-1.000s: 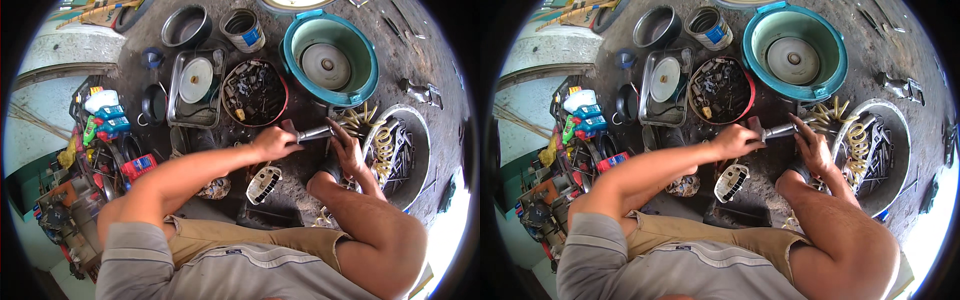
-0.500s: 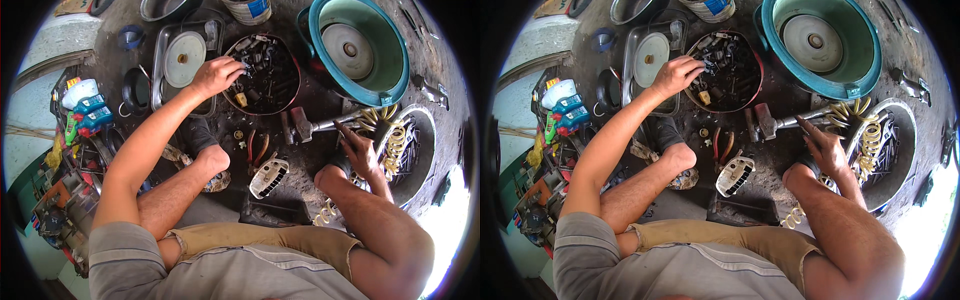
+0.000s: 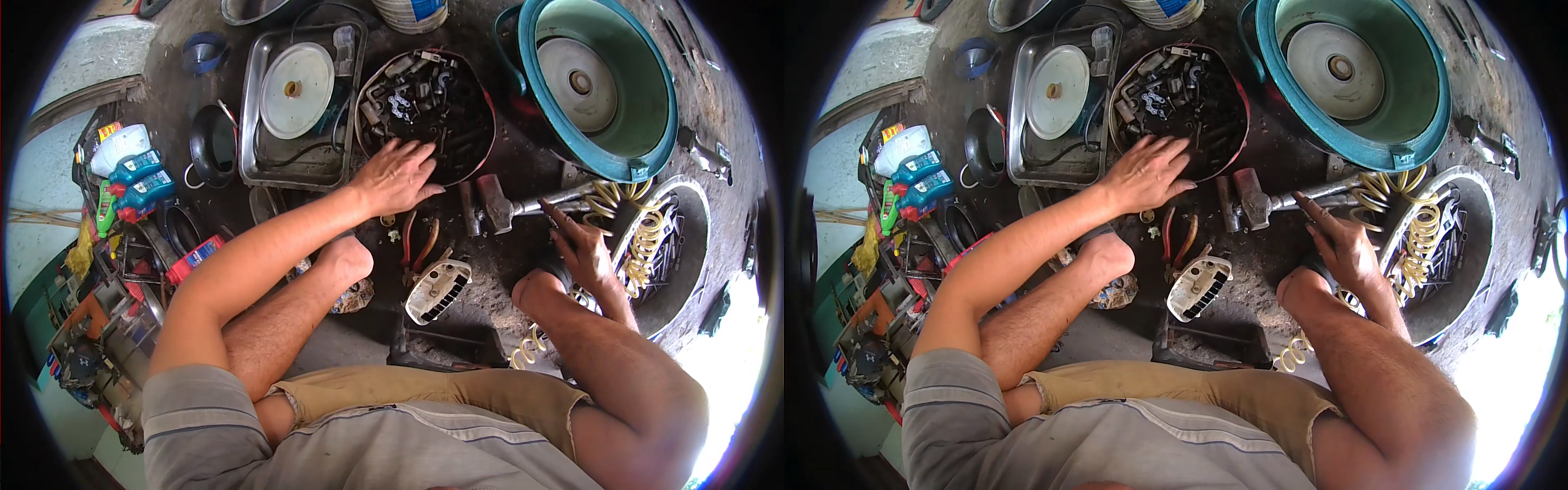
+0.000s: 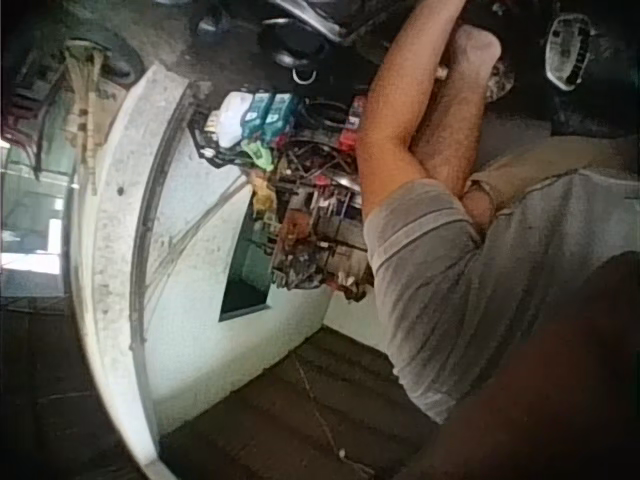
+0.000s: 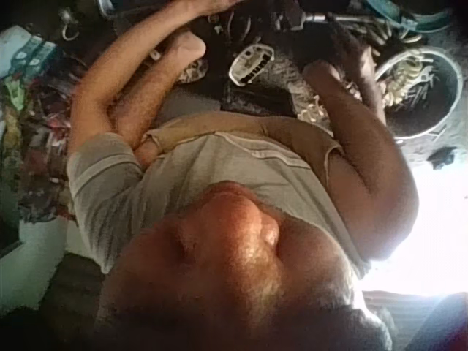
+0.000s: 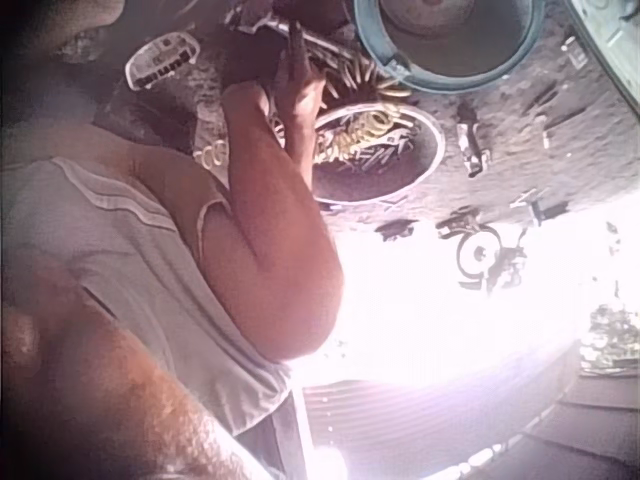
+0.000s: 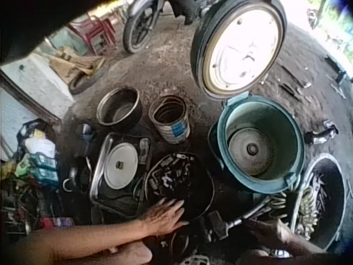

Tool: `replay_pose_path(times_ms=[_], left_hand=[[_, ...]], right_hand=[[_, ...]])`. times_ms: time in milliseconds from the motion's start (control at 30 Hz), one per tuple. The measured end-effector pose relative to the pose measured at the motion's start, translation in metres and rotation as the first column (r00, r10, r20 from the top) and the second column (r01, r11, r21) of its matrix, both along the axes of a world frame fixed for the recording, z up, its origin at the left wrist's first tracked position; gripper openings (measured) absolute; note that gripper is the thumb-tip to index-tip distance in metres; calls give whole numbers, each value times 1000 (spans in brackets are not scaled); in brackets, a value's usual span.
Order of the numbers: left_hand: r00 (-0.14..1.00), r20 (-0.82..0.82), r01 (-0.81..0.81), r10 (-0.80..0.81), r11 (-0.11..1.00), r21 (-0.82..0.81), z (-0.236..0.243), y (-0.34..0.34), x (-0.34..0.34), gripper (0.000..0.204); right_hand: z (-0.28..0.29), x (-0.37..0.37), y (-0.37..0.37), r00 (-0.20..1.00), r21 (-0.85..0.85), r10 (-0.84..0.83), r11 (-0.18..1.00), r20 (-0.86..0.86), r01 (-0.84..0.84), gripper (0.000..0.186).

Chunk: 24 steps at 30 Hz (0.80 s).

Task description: Repairing or disassembling a rice cooker on the workshop floor.

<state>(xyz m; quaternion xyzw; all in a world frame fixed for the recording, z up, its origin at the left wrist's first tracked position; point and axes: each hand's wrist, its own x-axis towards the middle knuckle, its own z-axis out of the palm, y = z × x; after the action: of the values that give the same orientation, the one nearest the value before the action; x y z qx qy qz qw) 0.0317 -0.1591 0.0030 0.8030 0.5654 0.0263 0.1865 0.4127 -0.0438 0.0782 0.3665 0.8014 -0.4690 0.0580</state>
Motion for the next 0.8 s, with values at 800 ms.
replay_pose_path(times_ms=[800], left_hand=[[977, 44, 201, -207, 972, 119, 4, 34, -64, 11]], right_hand=[[-6, 9, -5, 999, -20, -18, 1000, -34, 17, 62]])
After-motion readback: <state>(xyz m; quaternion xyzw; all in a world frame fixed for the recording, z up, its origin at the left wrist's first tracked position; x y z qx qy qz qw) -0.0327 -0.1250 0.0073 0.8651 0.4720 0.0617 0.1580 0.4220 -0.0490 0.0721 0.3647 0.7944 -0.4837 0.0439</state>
